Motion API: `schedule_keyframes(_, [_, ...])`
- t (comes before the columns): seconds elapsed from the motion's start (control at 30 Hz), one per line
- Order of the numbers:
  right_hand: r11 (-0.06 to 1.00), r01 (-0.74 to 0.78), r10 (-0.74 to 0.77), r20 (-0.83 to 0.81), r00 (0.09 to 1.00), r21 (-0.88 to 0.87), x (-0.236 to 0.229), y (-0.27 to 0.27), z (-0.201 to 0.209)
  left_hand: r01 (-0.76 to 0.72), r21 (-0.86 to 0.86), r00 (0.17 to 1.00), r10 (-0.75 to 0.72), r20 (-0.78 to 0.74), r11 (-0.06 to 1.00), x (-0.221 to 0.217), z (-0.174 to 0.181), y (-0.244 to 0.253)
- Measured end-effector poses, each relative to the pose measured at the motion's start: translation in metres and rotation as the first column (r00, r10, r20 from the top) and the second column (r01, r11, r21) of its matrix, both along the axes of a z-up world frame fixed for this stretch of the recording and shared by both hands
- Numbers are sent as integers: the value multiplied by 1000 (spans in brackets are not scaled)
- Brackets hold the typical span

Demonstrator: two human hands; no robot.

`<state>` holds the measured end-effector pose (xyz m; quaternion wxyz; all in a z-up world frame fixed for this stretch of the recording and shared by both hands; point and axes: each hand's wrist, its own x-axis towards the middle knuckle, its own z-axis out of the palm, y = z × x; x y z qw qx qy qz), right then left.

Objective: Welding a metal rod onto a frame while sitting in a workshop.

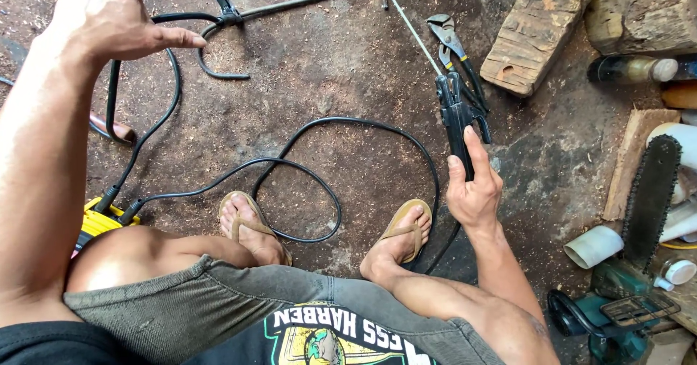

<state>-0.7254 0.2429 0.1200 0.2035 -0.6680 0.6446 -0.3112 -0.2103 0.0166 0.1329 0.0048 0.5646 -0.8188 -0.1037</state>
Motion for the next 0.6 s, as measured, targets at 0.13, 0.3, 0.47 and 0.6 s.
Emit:
schedule_keyframes(0.13, [1000,-16,16,-15,1000,-19,0,-1,-1,-2,-5,1000,3,23,1000,5,-6,-2])
schedule_keyframes(0.3, [1000,-12,12,-3,1000,9,0,-2,-3,-43,-8,995,44,90,999,13,-18,-3])
schedule_keyframes(0.47, [1000,-22,22,-1,1000,2,0,-2,-2,-52,-32,994,54,95,998,11,-13,1])
schedule_keyframes(0.6, [999,-37,37,-7,999,-22,-1,-1,-2,-18,-44,994,22,103,999,15,-22,-3])
